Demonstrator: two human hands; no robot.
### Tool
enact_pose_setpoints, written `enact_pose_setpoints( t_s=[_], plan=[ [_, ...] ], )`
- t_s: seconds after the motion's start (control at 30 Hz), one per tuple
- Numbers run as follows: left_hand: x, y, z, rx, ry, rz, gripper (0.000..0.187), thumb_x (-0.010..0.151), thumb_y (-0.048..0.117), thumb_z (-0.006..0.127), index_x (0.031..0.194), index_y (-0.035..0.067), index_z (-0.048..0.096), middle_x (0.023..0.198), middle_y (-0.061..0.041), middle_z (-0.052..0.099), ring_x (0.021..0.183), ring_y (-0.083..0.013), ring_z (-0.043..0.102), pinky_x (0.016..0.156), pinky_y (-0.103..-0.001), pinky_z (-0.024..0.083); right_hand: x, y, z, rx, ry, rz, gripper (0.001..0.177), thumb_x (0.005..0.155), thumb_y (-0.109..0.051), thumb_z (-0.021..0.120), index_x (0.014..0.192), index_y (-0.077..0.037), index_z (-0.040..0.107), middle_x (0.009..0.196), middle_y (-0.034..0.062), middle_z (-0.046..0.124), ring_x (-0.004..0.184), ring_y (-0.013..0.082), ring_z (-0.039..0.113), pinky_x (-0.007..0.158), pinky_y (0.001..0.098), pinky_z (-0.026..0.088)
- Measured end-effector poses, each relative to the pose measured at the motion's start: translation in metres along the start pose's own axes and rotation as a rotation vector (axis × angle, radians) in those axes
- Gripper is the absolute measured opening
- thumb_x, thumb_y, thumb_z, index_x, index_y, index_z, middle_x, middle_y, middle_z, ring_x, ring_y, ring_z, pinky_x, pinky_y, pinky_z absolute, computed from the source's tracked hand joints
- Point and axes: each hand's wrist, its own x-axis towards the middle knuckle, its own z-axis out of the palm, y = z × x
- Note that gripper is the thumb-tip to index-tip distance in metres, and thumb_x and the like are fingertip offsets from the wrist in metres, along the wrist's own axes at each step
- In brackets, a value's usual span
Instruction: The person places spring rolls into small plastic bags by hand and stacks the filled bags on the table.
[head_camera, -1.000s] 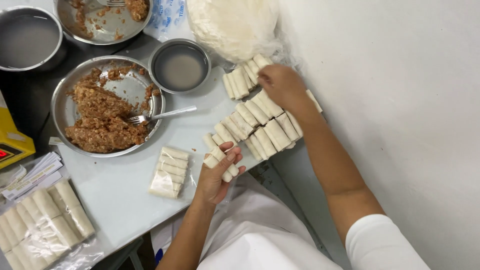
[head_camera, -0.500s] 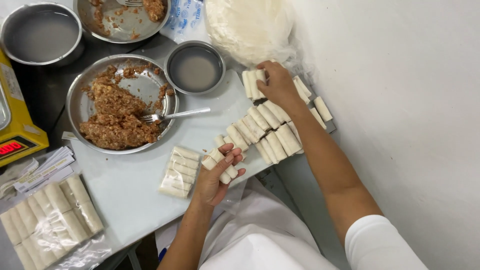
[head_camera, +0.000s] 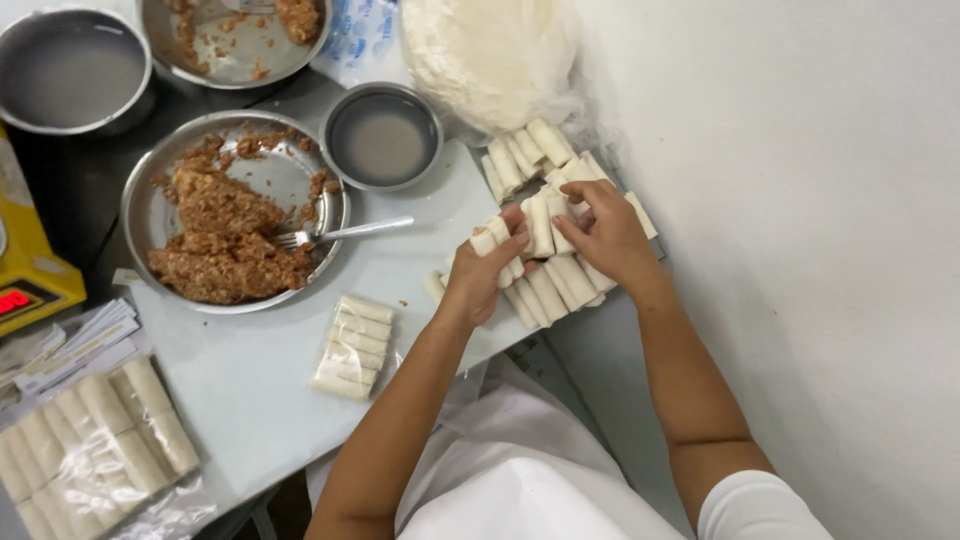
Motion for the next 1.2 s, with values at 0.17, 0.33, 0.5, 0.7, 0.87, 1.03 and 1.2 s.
enact_pose_setpoints(
  t_s=[0.17,0.33,0.5,0.7,0.87,1.03,1.2],
  plan=[
    [-0.008,-0.002,-0.008,0.003,0.009,-0.017,0.055,0.084,0.008,0.082,0.135,0.005,0.064,0.137,-0.015,0.065,0.117,-0.0273,0.069,0.081,-0.042,0.067,-0.011,-0.013,-0.010,-0.238,0.099,-0.027,0.027,0.099,-0.014,0.063,0.125,-0.007,0.066,0.103,0.0126,0.059,0.077,0.0319,0.070,0.067,0.0406,0.058],
    [-0.012,-0.004,-0.006,-0.004,0.012,-0.022,0.056,0.084,0.009,0.081,0.137,0.007,0.063,0.137,-0.013,0.066,0.119,-0.0264,0.068,0.082,-0.042,0.066,-0.008,-0.016,0.024,-0.464,-0.148,0.056,0.052,0.097,-0.043,0.065,0.137,-0.011,0.059,0.104,0.0158,0.067,0.093,0.0377,0.074,0.078,0.0501,0.060],
    [-0.011,-0.002,-0.008,0.143,-0.035,-0.014,0.057,0.084,0.009,0.082,0.138,0.009,0.064,0.138,-0.012,0.066,0.120,-0.0253,0.067,0.088,-0.041,0.064,-0.012,-0.004,0.019,0.050,-0.005,0.186,0.046,0.085,-0.025,0.077,0.128,-0.022,0.061,0.088,0.0031,0.076,0.075,0.0178,0.073,0.066,0.0311,0.055],
    [-0.021,0.002,-0.003,0.032,-0.077,-0.026,0.055,0.086,0.006,0.079,0.138,0.007,0.063,0.138,-0.016,0.065,0.124,-0.0297,0.065,0.088,-0.044,0.063,-0.035,-0.010,0.015,0.572,0.011,0.152,0.041,0.089,-0.006,0.078,0.128,-0.008,0.066,0.097,0.0081,0.073,0.082,0.0121,0.067,0.073,0.0247,0.057],
    [-0.025,-0.003,-0.008,-0.083,-0.165,-0.075,0.025,0.083,0.005,0.083,0.107,0.003,0.076,0.095,-0.016,0.078,0.078,-0.0239,0.078,0.069,-0.041,0.067,-0.046,-0.016,0.036,0.657,-0.060,0.110,0.036,0.092,-0.003,0.074,0.128,0.000,0.068,0.099,0.0138,0.075,0.086,0.0155,0.070,0.078,0.0310,0.060],
    [-0.053,0.015,-0.003,-0.147,-0.173,-0.121,0.015,0.084,0.005,0.082,0.097,0.003,0.077,0.088,-0.015,0.079,0.071,-0.0224,0.077,0.067,-0.041,0.067,-0.052,-0.018,0.040,0.725,-0.073,0.113,0.036,0.094,-0.004,0.073,0.128,0.001,0.067,0.098,0.0123,0.075,0.084,0.0124,0.069,0.076,0.0270,0.059],
    [-0.063,0.018,-0.005,-0.196,-0.168,-0.118,0.013,0.085,0.003,0.081,0.096,0.000,0.076,0.086,-0.017,0.078,0.073,-0.0245,0.078,0.071,-0.043,0.067,-0.057,-0.031,0.046,0.791,-0.051,0.104,0.035,0.093,-0.005,0.074,0.126,0.003,0.066,0.098,0.0149,0.076,0.085,0.0138,0.071,0.076,0.0290,0.061]
  ],
)
